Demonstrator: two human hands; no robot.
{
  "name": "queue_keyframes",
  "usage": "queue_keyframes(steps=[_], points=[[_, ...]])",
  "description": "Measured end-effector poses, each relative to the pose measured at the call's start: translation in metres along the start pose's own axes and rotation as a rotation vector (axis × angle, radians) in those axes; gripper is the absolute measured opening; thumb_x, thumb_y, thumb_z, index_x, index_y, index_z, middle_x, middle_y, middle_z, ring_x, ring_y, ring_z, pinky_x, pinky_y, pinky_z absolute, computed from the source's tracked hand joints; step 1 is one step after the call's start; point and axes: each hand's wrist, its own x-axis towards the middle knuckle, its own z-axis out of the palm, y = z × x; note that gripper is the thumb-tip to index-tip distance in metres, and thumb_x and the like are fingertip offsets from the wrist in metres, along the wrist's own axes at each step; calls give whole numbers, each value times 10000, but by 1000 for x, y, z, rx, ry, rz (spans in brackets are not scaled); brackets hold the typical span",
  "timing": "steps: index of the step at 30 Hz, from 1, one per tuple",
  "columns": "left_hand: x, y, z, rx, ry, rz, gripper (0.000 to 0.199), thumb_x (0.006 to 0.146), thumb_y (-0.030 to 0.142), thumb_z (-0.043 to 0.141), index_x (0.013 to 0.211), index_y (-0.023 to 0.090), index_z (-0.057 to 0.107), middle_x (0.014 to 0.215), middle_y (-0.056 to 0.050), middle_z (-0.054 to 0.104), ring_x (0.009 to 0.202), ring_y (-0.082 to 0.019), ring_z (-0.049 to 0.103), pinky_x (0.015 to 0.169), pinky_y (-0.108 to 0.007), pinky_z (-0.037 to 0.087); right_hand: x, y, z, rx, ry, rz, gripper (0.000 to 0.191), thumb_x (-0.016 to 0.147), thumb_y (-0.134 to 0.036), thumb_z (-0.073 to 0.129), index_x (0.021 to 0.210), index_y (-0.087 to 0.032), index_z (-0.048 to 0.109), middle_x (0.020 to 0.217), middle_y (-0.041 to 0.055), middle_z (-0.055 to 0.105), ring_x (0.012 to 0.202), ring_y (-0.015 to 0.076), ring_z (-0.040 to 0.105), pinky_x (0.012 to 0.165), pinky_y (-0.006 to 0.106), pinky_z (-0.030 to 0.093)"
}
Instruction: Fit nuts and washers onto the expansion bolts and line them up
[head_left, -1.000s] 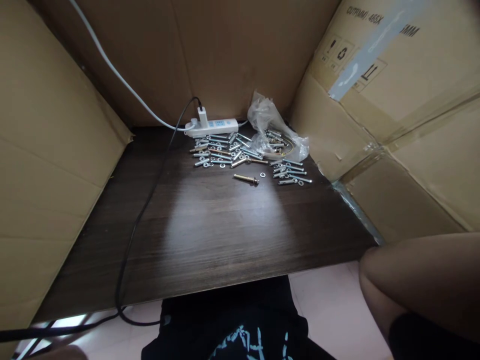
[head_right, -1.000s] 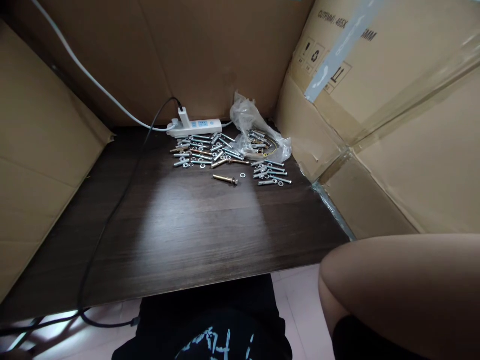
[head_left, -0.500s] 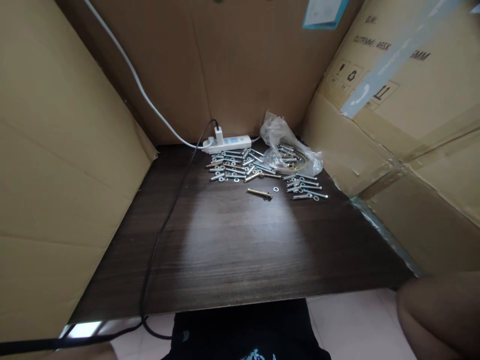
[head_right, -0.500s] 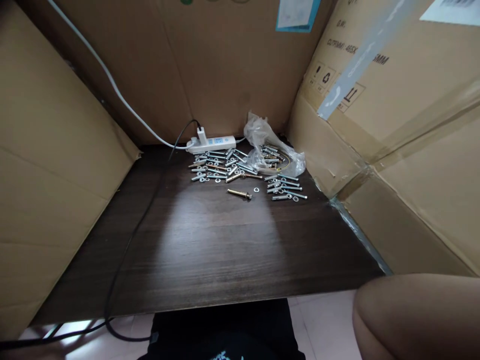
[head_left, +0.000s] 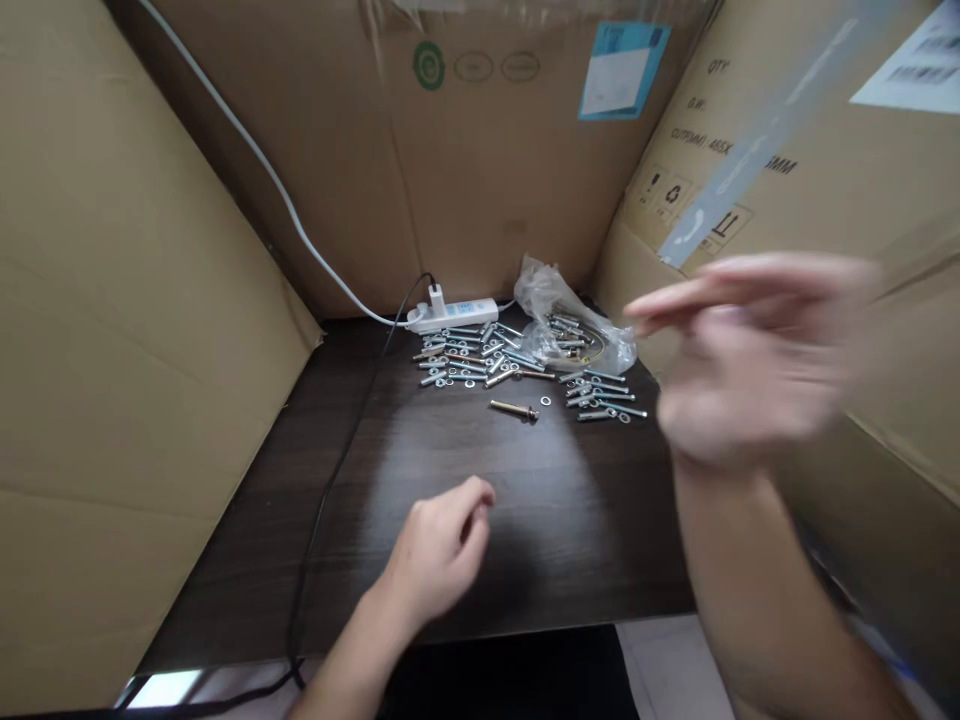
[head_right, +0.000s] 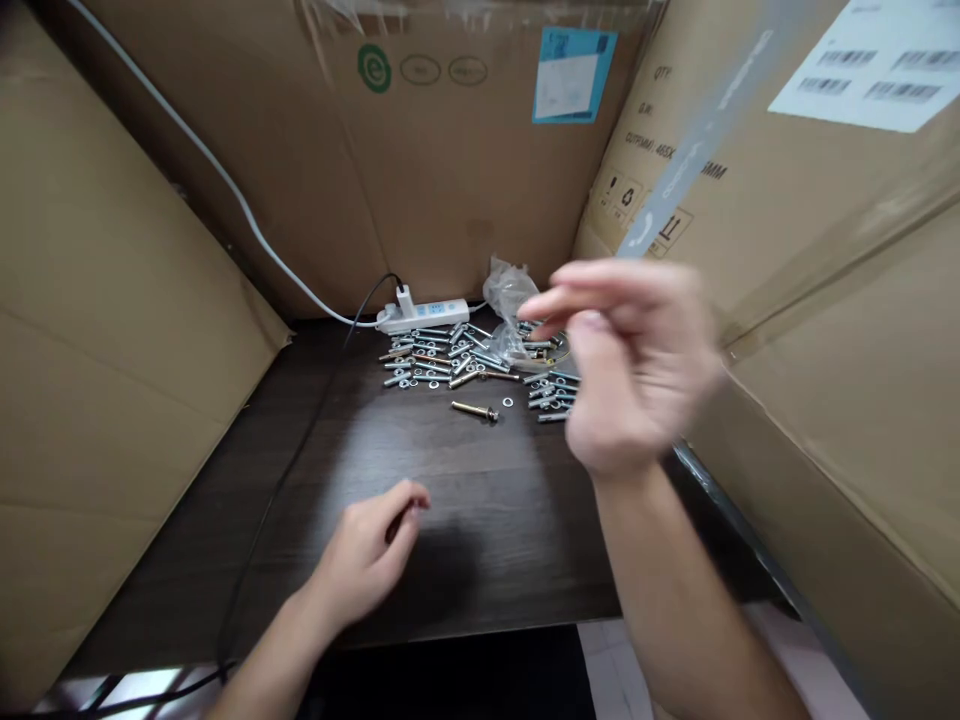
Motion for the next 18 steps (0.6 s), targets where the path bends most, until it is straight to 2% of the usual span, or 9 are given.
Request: queue_keyframes(steps=[1, 2, 5, 7, 8, 10, 11, 15, 18], points=[[9, -10, -6, 35, -27, -84, 158, 865, 163, 405, 858, 202, 557, 671, 30, 590, 574, -103, 535, 564, -223, 385, -5, 8, 6, -8, -21, 30, 206, 930, -189, 419, 1037, -204, 594, 871, 9, 626, 801, 135, 624, 706, 282, 506], [15, -20, -16, 65, 0, -157, 162, 861, 181, 407, 844, 204, 566, 649, 35, 577, 555, -104, 519, 551, -222, 370, -10, 18, 11, -33, -75, 73, 206, 909, -160, 427, 975, -203, 617, 804, -1, 632, 748, 131, 624, 682, 272, 500], [31, -53, -57, 167, 181, -384, 158, 846, 268, 437, 832, 208, 582, 548, 52, 490, 487, -106, 442, 482, -215, 300, -29, 56, 23, -188, -367, 220, 185, 835, -134, 473, 849, -180, 652, 710, -1, 649, 669, 143, 613, 641, 264, 476], [43, -70, -77, 166, 321, -454, 163, 830, 277, 435, 825, 203, 580, 513, 58, 424, 460, -104, 388, 454, -213, 261, -38, 77, 25, -287, -503, 287, 209, 814, -129, 463, 840, -180, 664, 708, 5, 666, 677, 150, 619, 646, 256, 460], [51, -77, -81, 127, 406, -451, 173, 828, 263, 411, 822, 197, 571, 511, 58, 404, 456, -104, 370, 449, -211, 254, -42, 84, 25, -337, -560, 310, 216, 808, -132, 463, 850, -183, 669, 718, 8, 673, 677, 152, 617, 646, 253, 451], [69, -85, -75, 69, 449, -398, 176, 819, 248, 394, 822, 190, 561, 526, 55, 408, 466, -104, 368, 453, -209, 256, -46, 89, 24, -427, -669, 341, 211, 800, -162, 483, 886, -198, 672, 758, 12, 682, 674, 155, 609, 641, 253, 438], [78, -87, -66, 57, 412, -351, 172, 813, 244, 402, 820, 188, 564, 554, 48, 438, 490, -105, 391, 469, -208, 271, -48, 89, 24, -464, -720, 348, 203, 796, -190, 506, 913, -208, 671, 795, 15, 685, 689, 160, 607, 648, 257, 435], [103, -87, -21, 85, 138, -183, 156, 815, 248, 420, 794, 199, 567, 579, 42, 484, 522, -114, 427, 517, -217, 290, -57, 85, 27, -547, -897, 354, 273, 752, -311, 624, 1011, -233, 659, 938, 40, 669, 822, 202, 608, 715, 287, 437], [104, -90, -6, 107, 77, -141, 145, 819, 223, 410, 787, 207, 550, 615, 40, 521, 543, -117, 452, 539, -224, 293, -64, 90, 32, -535, -917, 349, 200, 757, -259, 625, 943, -200, 670, 922, 60, 648, 808, 202, 600, 719, 289, 437]])
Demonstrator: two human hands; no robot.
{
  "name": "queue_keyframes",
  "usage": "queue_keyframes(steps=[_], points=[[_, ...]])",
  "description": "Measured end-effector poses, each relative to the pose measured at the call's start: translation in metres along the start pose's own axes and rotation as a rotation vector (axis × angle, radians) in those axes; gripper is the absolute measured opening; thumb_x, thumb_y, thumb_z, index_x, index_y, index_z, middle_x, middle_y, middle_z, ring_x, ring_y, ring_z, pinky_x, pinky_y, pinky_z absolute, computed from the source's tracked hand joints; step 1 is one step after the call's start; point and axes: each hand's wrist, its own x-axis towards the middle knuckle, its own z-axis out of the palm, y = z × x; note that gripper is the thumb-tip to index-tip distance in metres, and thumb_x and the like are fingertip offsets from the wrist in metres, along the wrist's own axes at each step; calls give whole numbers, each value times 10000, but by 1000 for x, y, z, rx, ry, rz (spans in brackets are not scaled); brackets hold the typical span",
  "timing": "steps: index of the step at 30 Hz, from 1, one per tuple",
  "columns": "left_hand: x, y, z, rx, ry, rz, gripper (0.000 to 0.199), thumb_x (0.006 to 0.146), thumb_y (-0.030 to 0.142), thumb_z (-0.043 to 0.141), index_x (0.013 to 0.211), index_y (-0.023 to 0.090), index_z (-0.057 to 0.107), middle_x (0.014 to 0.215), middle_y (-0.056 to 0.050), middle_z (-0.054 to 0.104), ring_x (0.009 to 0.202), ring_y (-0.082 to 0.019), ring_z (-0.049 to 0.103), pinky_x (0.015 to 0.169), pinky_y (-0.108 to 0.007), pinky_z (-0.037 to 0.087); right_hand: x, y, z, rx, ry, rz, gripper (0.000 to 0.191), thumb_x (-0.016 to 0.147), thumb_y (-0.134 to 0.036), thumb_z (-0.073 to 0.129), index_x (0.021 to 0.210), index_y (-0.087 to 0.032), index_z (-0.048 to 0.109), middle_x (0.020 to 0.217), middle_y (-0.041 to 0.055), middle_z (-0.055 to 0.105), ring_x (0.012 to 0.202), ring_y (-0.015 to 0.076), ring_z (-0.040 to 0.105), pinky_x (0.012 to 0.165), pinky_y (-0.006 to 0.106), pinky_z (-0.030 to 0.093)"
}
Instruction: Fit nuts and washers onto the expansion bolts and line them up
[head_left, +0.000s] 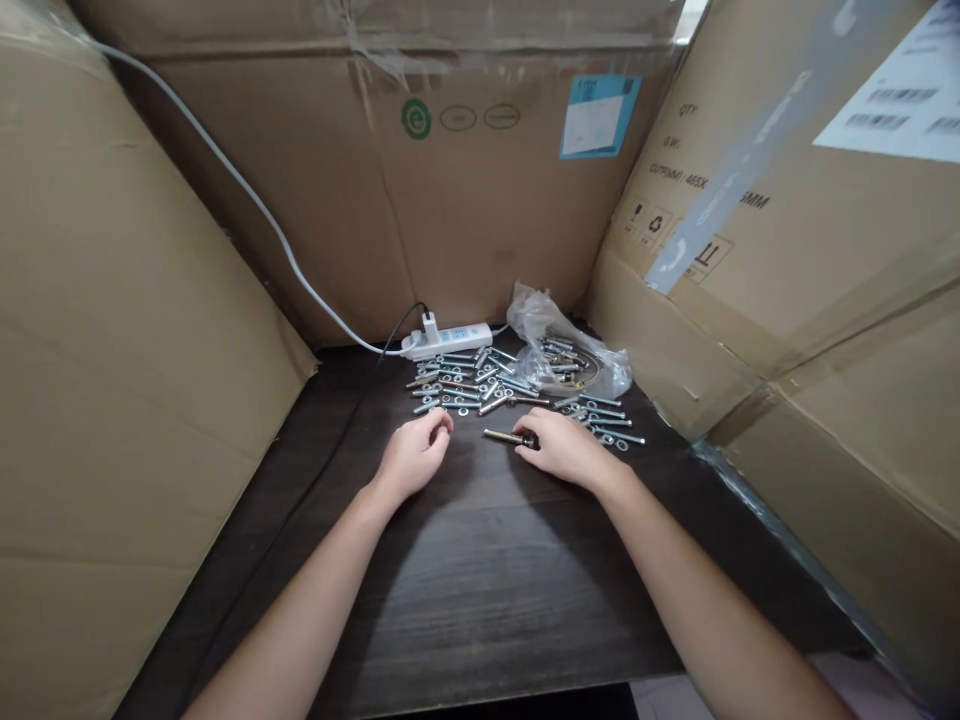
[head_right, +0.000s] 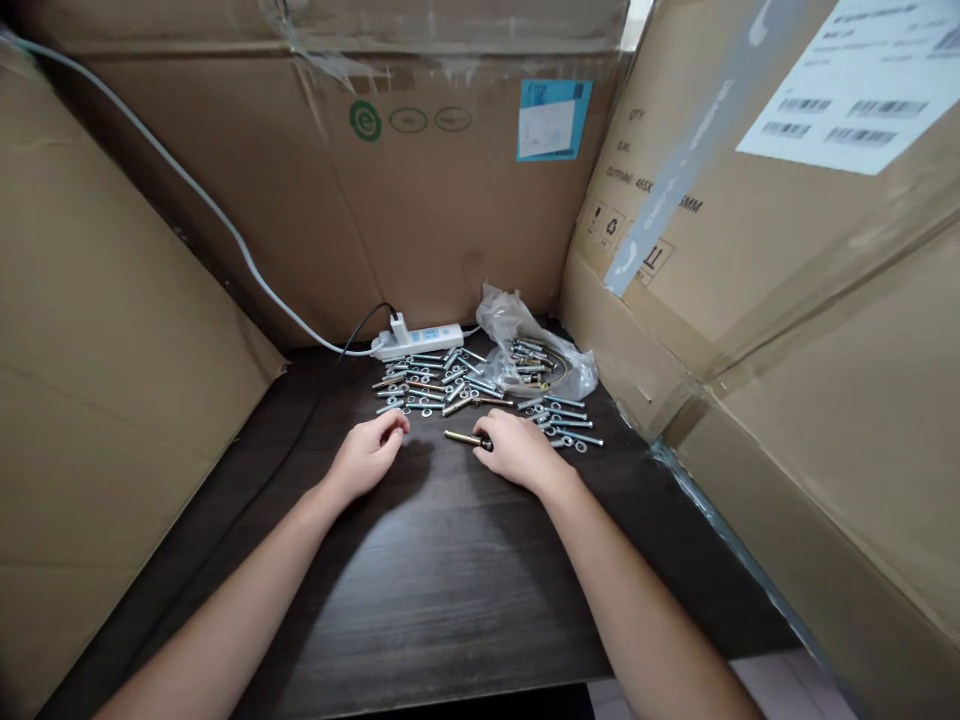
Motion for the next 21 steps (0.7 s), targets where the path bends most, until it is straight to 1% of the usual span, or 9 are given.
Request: queue_keyframes(steps=[3, 7, 9, 13, 15, 16, 18, 21], points=[[-5, -8, 2, -19, -17, 8, 151, 826, 221, 402, 791, 205, 549, 618, 39, 521, 555, -121, 460, 545, -225, 298, 4, 3, 6, 32, 27, -27, 121, 776, -168, 568, 854, -169, 659, 878, 57, 630, 762, 171, 587, 718, 270, 440], [-7, -17, 2, -82, -19, -12, 170, 836, 238, 391, 791, 194, 548, 616, 38, 506, 559, -120, 451, 551, -221, 312, 6, 9, 4, 68, 99, -32, 141, 798, -140, 525, 887, -160, 631, 890, 51, 609, 745, 146, 571, 707, 255, 452], [-6, -19, 3, -102, -16, -20, 171, 836, 241, 391, 788, 189, 547, 625, 36, 509, 568, -121, 454, 559, -221, 319, 6, 15, 0, 104, 184, -26, 139, 810, -162, 524, 900, -160, 630, 877, 54, 607, 729, 148, 569, 690, 260, 459], [-5, -19, 3, -116, -23, -15, 173, 841, 246, 390, 793, 192, 546, 620, 40, 497, 569, -121, 450, 567, -222, 323, 9, 36, -18, 125, 430, 3, 150, 816, -206, 538, 918, -176, 644, 892, 62, 629, 778, 174, 584, 730, 290, 470], [-5, -20, 3, -125, -21, -11, 170, 841, 242, 391, 793, 192, 546, 620, 41, 492, 571, -122, 450, 566, -223, 322, 15, 51, -29, 90, 526, 59, 170, 813, -227, 539, 930, -176, 650, 905, 68, 638, 778, 180, 588, 732, 296, 472], [-5, -20, 3, -129, -17, -10, 167, 840, 239, 392, 792, 193, 545, 618, 41, 489, 570, -121, 450, 564, -223, 320, 20, 59, -34, 64, 552, 100, 180, 811, -238, 539, 931, -173, 656, 911, 72, 643, 773, 182, 589, 732, 299, 470], [-4, -21, 2, -135, -9, -7, 166, 838, 233, 394, 788, 193, 546, 608, 44, 479, 566, -122, 447, 558, -224, 316, 32, 75, -42, 8, 564, 195, 200, 796, -251, 547, 929, -165, 670, 914, 80, 656, 757, 186, 589, 739, 304, 463], [-4, -22, 2, -139, -1, -4, 165, 833, 227, 397, 779, 193, 549, 605, 44, 485, 566, -123, 450, 553, -225, 311, 52, 95, -49, -20, 526, 250, 198, 767, -252, 566, 893, -165, 693, 842, 72, 678, 727, 190, 592, 726, 305, 452]])
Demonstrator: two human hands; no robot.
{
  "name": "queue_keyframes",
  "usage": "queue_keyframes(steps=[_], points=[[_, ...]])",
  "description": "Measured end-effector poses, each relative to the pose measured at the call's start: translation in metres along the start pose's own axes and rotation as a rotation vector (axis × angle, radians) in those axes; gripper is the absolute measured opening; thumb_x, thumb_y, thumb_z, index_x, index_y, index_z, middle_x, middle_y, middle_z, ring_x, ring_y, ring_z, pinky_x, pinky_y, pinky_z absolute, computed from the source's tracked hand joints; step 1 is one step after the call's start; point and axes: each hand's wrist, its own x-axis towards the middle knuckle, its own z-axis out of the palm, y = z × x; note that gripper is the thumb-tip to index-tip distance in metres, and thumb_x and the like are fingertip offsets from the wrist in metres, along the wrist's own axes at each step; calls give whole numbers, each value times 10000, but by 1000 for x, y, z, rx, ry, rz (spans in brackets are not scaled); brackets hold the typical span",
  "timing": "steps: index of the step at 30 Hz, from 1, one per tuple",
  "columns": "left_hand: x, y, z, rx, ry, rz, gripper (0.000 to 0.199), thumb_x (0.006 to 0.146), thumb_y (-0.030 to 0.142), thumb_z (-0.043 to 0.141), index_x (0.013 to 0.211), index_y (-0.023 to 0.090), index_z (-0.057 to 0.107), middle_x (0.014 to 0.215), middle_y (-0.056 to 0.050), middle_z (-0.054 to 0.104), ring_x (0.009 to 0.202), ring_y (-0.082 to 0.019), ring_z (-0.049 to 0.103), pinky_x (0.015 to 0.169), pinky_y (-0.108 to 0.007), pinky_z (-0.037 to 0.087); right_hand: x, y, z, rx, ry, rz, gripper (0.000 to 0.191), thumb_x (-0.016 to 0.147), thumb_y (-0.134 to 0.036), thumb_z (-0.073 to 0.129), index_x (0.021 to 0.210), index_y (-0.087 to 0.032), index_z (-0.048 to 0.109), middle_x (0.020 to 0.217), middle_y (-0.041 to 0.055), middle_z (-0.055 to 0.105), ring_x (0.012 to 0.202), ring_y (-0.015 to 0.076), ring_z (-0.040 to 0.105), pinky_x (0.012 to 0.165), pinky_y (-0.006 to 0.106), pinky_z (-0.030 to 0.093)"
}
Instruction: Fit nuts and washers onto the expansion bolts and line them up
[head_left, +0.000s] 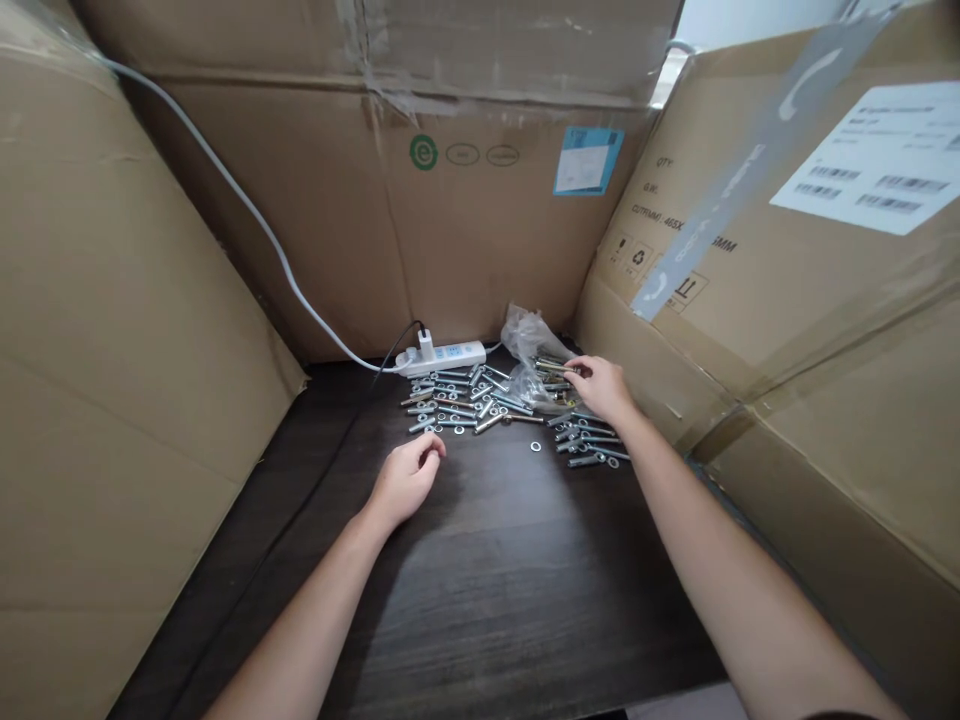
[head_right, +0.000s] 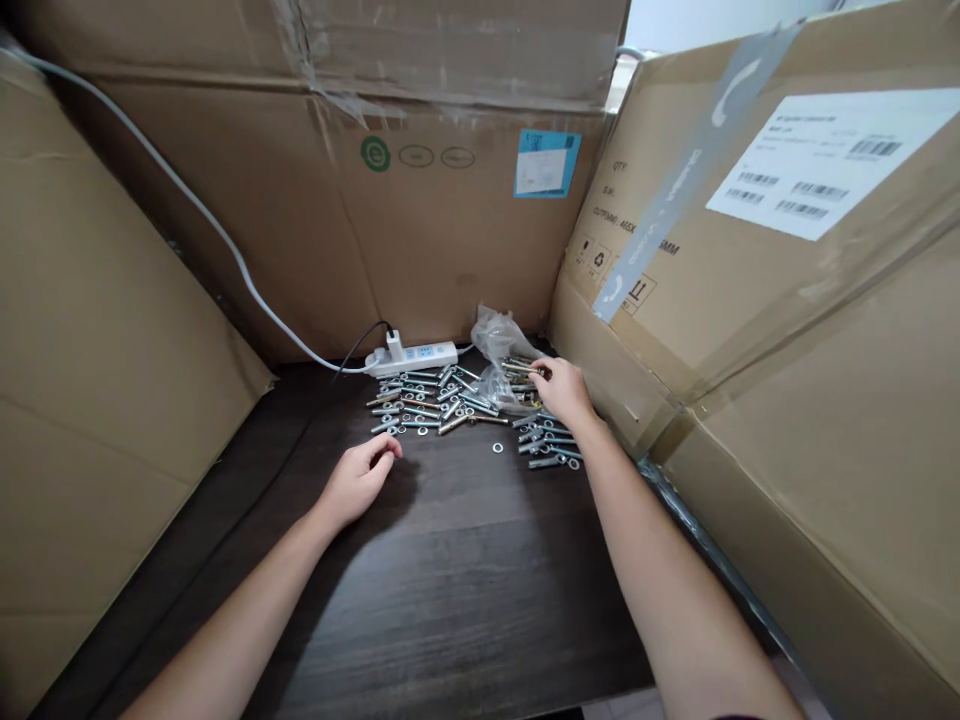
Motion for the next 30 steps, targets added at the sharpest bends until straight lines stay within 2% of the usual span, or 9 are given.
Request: queue_keyframes(steps=[5, 12, 18, 23, 27, 30], points=[[1, -1, -2, 7, -3, 5, 163, 835, 223, 399, 775, 192, 548, 616, 43, 510, 571, -123, 461, 557, -228, 311, 22, 10, 14, -33, -91, 32, 181, 749, -249, 586, 862, -189, 715, 775, 39, 696, 704, 170, 600, 719, 287, 441], [2, -1, -2, 32, 2, -20, 156, 838, 209, 398, 795, 200, 548, 655, 33, 538, 596, -132, 483, 560, -238, 324, 23, 17, 24, -57, -158, 87, 174, 742, -222, 604, 869, -187, 716, 828, 53, 714, 741, 168, 613, 724, 291, 449], [8, -10, -9, 161, 162, 2, 147, 780, 139, 437, 854, 195, 552, 771, -6, 551, 770, -177, 510, 690, -275, 383, 16, 15, 18, -71, -137, 41, 219, 778, -213, 553, 937, -164, 695, 901, 69, 696, 739, 164, 606, 734, 294, 455], [10, -6, -3, 235, 166, 62, 150, 839, 165, 428, 886, 198, 566, 808, -21, 545, 804, -186, 501, 730, -292, 393, -15, -15, 13, -113, -65, -36, 298, 869, -220, 405, 1023, -149, 651, 1007, 98, 651, 862, 187, 577, 815, 310, 428], [15, 14, 16, 372, 86, 188, 162, 867, 195, 442, 949, 204, 581, 918, -46, 558, 889, -206, 499, 775, -318, 384, -51, -45, 20, -155, -178, -132, 191, 819, -205, 501, 896, -191, 676, 900, 54, 667, 882, 198, 562, 819, 293, 411], [25, 31, 29, 487, 54, 257, 178, 877, 224, 457, 1012, 209, 573, 943, -58, 553, 905, -221, 493, 782, -339, 377, -64, -54, 24, -219, -224, -139, 167, 798, -189, 530, 875, -196, 678, 861, 58, 662, 852, 211, 551, 797, 311, 400]])
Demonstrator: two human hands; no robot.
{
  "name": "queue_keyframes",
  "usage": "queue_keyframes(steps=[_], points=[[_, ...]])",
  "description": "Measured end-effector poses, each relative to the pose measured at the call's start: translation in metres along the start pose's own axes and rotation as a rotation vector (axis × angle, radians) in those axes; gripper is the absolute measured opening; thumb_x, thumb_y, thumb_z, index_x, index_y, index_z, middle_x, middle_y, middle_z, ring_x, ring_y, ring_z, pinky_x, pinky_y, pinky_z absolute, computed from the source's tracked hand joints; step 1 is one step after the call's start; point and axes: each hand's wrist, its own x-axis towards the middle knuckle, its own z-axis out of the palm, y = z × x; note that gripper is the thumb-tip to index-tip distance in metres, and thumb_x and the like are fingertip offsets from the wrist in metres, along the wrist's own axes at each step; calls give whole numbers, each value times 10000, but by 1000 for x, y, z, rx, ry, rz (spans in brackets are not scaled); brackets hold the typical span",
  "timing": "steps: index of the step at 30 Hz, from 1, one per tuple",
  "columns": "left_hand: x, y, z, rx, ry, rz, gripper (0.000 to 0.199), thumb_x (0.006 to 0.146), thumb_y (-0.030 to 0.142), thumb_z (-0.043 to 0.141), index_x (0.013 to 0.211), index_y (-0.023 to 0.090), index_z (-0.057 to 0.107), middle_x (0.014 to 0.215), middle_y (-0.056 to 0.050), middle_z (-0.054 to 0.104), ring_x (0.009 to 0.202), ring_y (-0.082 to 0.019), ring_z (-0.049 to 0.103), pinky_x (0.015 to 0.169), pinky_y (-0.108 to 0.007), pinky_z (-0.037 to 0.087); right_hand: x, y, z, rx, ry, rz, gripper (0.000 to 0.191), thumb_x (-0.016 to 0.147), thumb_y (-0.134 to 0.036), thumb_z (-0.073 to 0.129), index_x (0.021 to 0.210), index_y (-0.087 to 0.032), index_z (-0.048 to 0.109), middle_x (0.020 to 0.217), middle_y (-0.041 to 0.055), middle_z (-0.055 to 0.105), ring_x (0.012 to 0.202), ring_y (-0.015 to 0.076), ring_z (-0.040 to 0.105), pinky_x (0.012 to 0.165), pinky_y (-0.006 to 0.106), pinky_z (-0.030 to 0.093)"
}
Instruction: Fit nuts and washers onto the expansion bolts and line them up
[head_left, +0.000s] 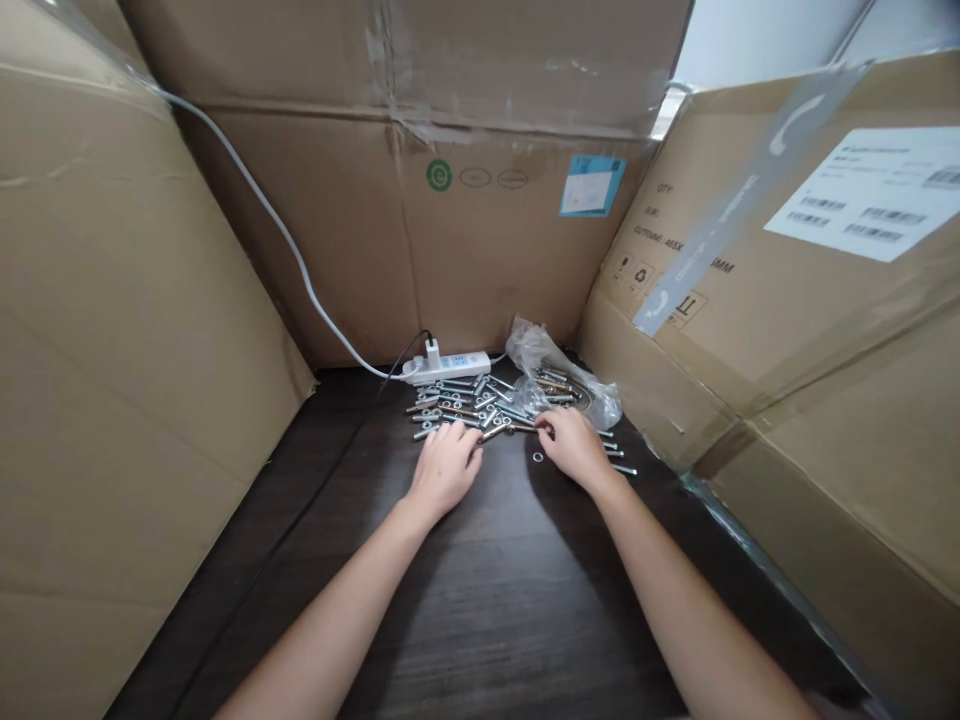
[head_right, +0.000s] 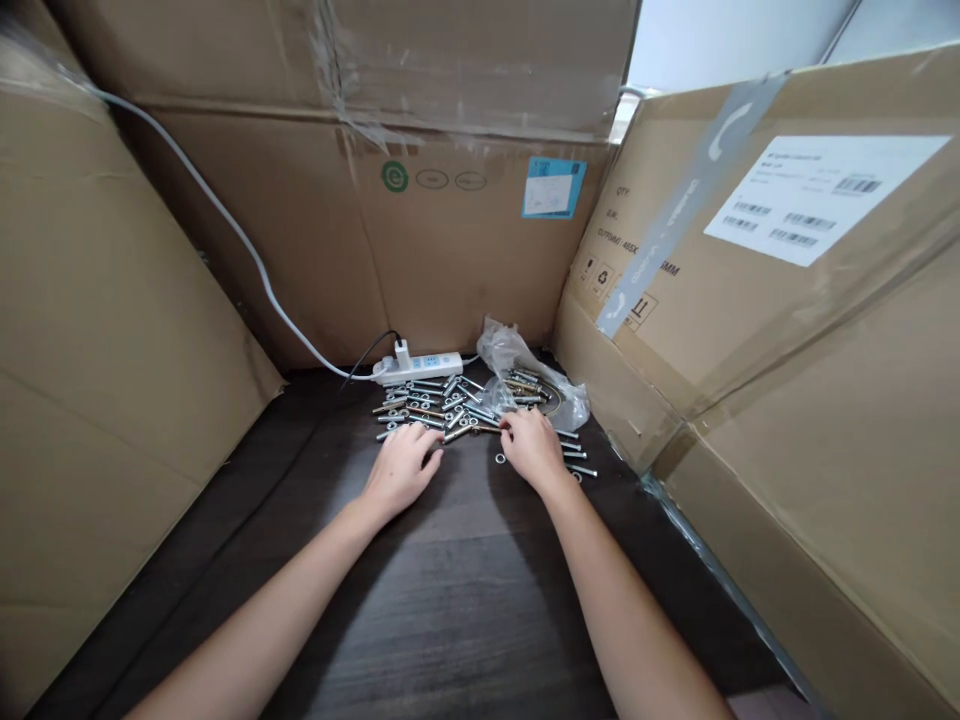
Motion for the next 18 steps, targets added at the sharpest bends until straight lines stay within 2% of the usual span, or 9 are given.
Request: queue_keyframes(steps=[3, 8, 13, 18], points=[[14, 10, 3, 96, -3, 14, 165, 870, 233, 478, 997, 197, 576, 973, -76, 549, 917, -236, 485, 774, -356, 373, 0, 0, 1, -49, -29, 20, 158, 788, -181, 546, 881, -197, 672, 864, 60, 662, 845, 216, 548, 783, 319, 388], [27, 15, 9, 179, -11, 17, 119, 844, 235, 510, 929, 173, 564, 994, -94, 542, 943, -254, 465, 789, -371, 367, 6, 2, 5, -93, -64, 42, 160, 799, -184, 548, 903, -199, 669, 896, 61, 669, 869, 216, 552, 790, 316, 369], [31, 14, 14, 203, -10, 0, 91, 843, 210, 485, 883, 169, 556, 975, -93, 538, 935, -251, 464, 781, -367, 368, 7, 0, 7, -94, -100, 19, 143, 811, -159, 532, 871, -184, 659, 896, 60, 672, 890, 211, 563, 805, 310, 349], [27, 10, 12, 141, 45, 2, 76, 810, 203, 519, 865, 169, 559, 943, -84, 537, 928, -254, 461, 793, -371, 372, 5, 1, -2, -52, -102, -43, 150, 870, -195, 487, 934, -180, 621, 948, 61, 645, 897, 194, 563, 813, 303, 347]])
